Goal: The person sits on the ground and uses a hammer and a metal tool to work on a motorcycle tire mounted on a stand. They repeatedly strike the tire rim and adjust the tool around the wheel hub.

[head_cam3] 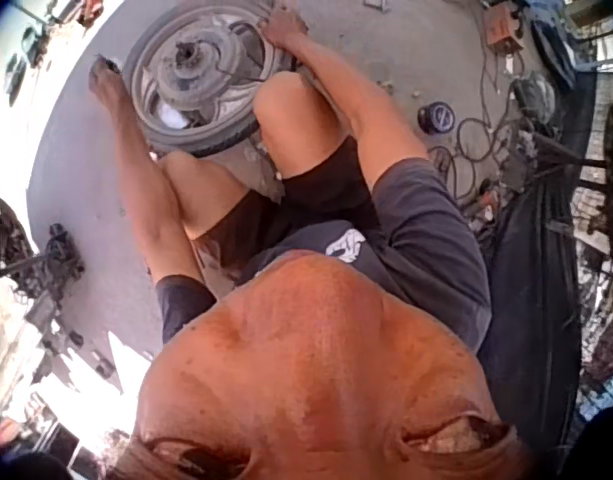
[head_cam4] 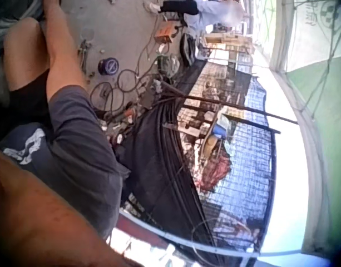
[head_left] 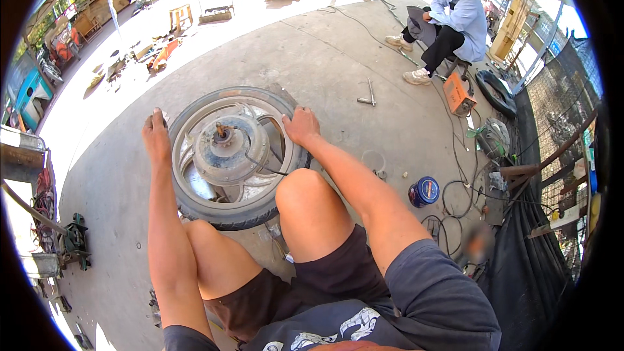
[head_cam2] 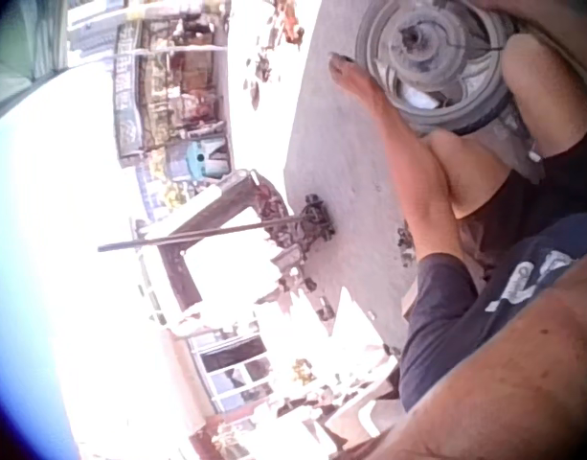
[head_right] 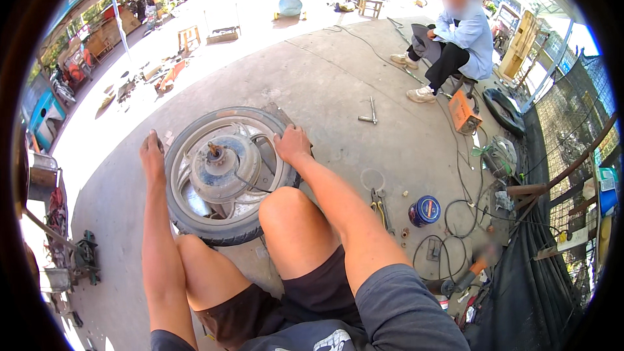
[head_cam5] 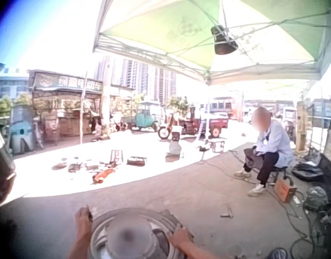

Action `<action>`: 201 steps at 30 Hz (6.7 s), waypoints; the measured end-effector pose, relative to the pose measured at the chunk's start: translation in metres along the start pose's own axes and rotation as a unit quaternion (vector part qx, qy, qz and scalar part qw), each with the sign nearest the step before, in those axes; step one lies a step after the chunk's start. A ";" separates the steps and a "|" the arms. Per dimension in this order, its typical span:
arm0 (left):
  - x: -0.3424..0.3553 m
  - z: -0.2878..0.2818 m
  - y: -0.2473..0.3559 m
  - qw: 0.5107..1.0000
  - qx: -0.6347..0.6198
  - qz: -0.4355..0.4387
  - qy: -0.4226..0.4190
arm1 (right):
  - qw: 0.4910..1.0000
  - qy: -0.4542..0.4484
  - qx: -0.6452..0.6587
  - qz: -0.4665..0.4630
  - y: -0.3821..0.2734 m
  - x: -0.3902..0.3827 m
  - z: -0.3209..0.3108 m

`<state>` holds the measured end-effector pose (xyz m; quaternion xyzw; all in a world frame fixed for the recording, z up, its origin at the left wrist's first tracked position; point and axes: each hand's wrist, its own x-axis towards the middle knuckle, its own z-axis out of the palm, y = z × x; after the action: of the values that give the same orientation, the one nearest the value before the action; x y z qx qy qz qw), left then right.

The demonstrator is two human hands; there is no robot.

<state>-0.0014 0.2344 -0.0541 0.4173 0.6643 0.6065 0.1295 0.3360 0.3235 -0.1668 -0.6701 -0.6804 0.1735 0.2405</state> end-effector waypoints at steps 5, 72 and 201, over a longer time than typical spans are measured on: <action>-0.004 -0.027 0.002 0.982 0.187 0.036 -0.014 | 0.995 0.031 0.074 0.055 0.003 -0.007 -0.009; -0.096 -0.085 0.031 0.902 0.407 0.044 -0.140 | 0.846 -0.360 -0.199 0.340 0.344 -0.561 -0.092; 0.002 -0.023 -0.050 0.902 0.396 0.039 -0.168 | 0.843 -0.457 -0.239 0.151 0.414 -0.586 0.019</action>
<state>-0.0386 0.2238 -0.0937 0.5557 0.8011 0.2188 0.0399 0.6600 -0.2409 -0.4692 -0.6456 -0.6243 0.3262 -0.2950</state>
